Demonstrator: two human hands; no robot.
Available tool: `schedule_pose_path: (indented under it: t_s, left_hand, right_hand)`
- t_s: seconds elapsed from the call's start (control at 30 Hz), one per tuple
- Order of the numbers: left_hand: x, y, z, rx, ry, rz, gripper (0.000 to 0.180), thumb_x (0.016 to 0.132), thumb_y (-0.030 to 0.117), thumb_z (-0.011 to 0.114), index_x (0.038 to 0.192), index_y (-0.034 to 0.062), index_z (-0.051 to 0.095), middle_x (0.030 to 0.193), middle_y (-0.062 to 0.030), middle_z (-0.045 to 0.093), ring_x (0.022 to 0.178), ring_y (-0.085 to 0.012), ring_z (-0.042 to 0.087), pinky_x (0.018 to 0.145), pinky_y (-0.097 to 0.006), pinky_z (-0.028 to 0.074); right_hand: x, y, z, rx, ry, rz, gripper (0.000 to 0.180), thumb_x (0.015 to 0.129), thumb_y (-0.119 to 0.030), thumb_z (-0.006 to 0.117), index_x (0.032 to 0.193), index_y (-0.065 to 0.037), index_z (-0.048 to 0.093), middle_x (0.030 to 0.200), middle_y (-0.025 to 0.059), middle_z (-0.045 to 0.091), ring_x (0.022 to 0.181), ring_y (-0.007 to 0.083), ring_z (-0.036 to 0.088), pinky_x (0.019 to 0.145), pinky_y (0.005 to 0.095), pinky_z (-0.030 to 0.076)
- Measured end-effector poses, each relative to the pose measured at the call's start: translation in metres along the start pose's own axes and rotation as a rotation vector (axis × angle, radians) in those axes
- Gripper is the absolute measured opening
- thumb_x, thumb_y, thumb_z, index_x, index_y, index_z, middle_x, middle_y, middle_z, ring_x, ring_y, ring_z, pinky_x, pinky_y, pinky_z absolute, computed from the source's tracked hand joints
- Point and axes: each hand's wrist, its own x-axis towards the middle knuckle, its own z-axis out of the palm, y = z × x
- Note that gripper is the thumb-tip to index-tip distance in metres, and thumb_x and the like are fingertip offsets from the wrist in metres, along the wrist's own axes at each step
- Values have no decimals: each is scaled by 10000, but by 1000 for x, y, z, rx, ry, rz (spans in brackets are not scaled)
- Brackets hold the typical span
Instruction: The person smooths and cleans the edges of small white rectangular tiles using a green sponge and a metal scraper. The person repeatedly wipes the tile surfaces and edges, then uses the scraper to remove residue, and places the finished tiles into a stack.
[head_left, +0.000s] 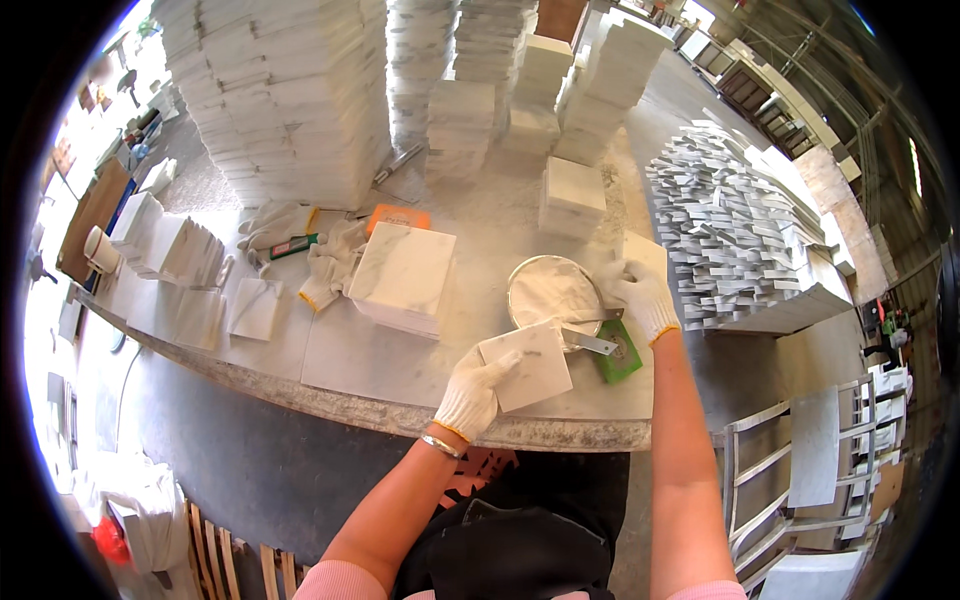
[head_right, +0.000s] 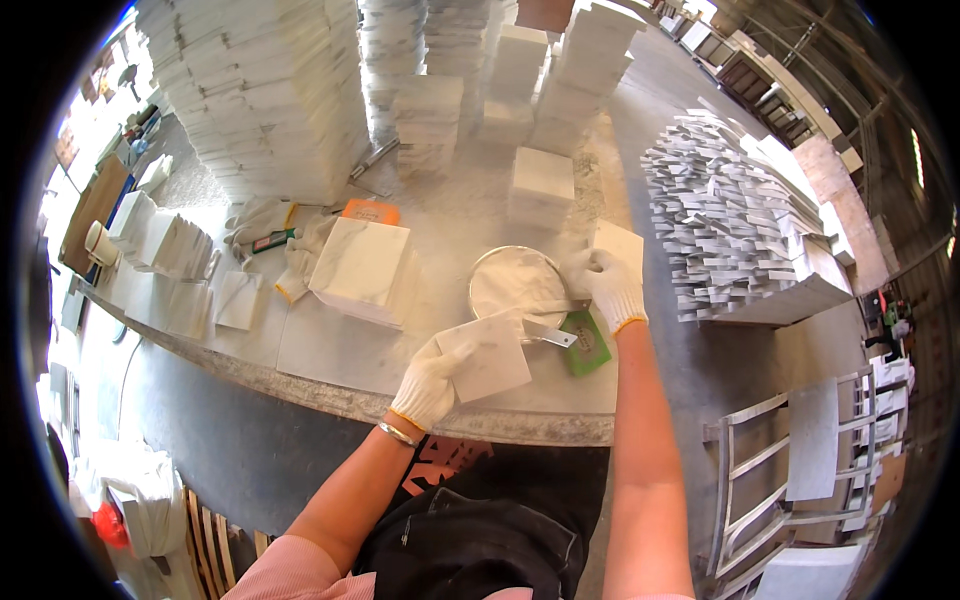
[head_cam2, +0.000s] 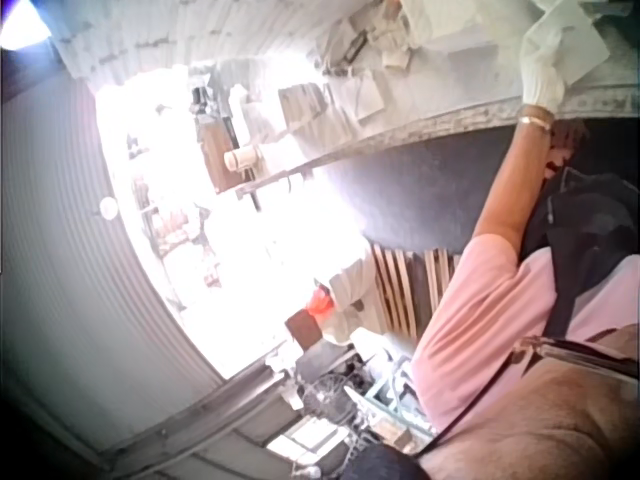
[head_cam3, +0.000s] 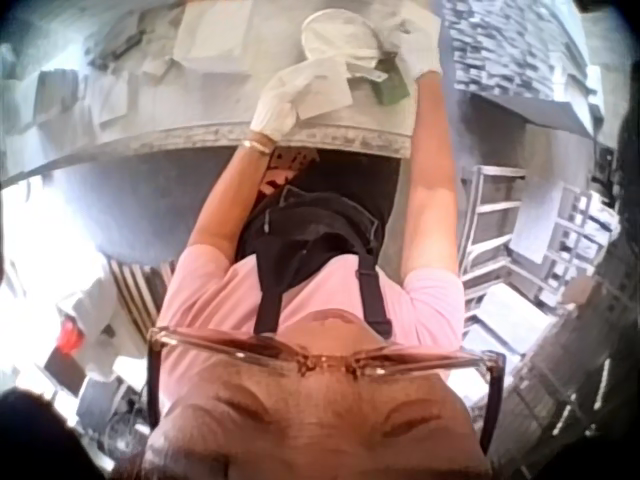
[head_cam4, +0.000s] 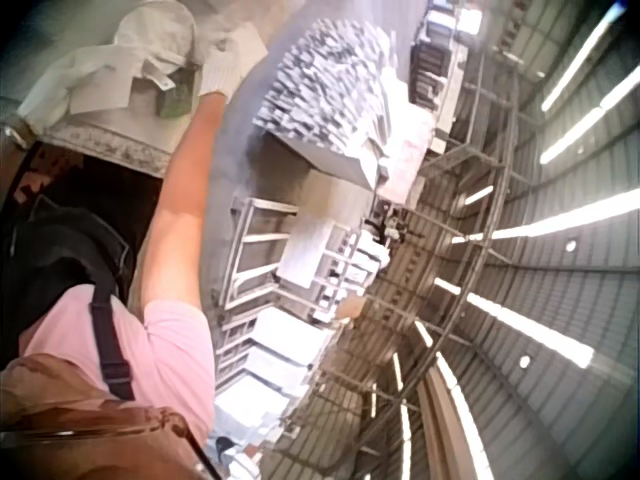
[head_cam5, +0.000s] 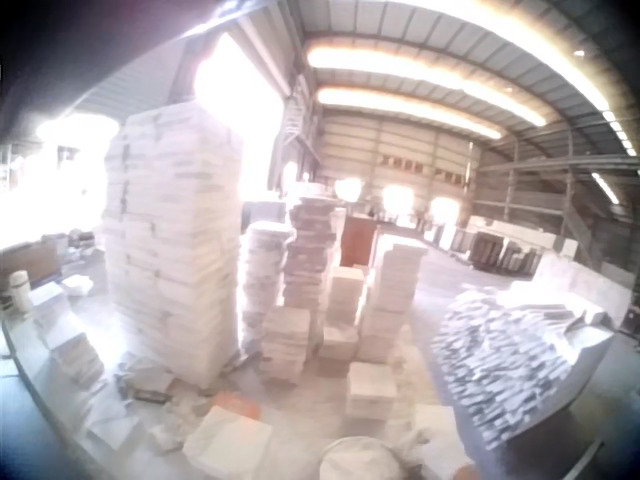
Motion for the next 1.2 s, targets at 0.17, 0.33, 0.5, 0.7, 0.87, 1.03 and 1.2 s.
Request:
schedule_pose_path:
  t_s: [0.17,0.33,0.5,0.7,0.87,1.03,1.2]
  left_hand:
    - [-2,2,3,-5,18,-17,370,965,41,638,1316,-45,559,1249,-129,654,1133,-226,653,975,-401,560]
    - [-1,0,0,-18,17,-16,363,964,43,644,1306,-47,561,1232,-123,660,1119,-231,656,979,-405,558]
    - [-2,2,5,9,44,2,359,965,42,646,1303,-45,561,1235,-120,654,1115,-232,655,979,-409,558]
    - [-2,2,6,-16,38,-11,350,967,48,651,1293,-43,564,1232,-117,652,1108,-221,654,970,-398,565]
    - [-5,6,10,-43,23,-2,307,960,9,647,1257,-30,577,1201,-118,663,1052,-212,677,915,-397,602]
    - [-3,3,9,-30,47,-4,310,959,15,650,1256,-33,574,1195,-120,665,1064,-216,673,933,-397,593]
    - [-1,0,3,-1,47,3,328,960,35,657,1266,-39,566,1218,-128,656,1088,-221,663,961,-408,578]
  right_hand:
    - [-43,-26,-15,400,71,-123,311,845,-130,697,1125,1,662,1020,74,693,998,127,635,852,296,520]
    - [-78,-31,-33,274,-91,-257,391,807,-164,721,1165,-21,656,1042,24,679,945,102,613,865,275,502]
    - [-103,-56,-35,251,-227,-196,431,821,-142,712,1239,-37,692,1065,29,698,956,108,624,861,276,503]
    - [-96,-47,-24,46,-263,-386,392,799,-282,769,1131,-75,759,1020,113,736,969,249,657,885,371,508]
    - [-94,-50,-21,-84,-224,-437,408,795,-326,770,1122,-83,764,1021,121,734,954,284,649,872,389,510]
    - [-93,-48,-19,-131,-209,-448,395,799,-340,767,1104,-89,773,985,121,734,917,281,648,841,387,510]
    - [-94,-55,-18,-134,-227,-432,371,805,-342,764,1089,-103,781,933,116,730,871,275,643,802,388,505]
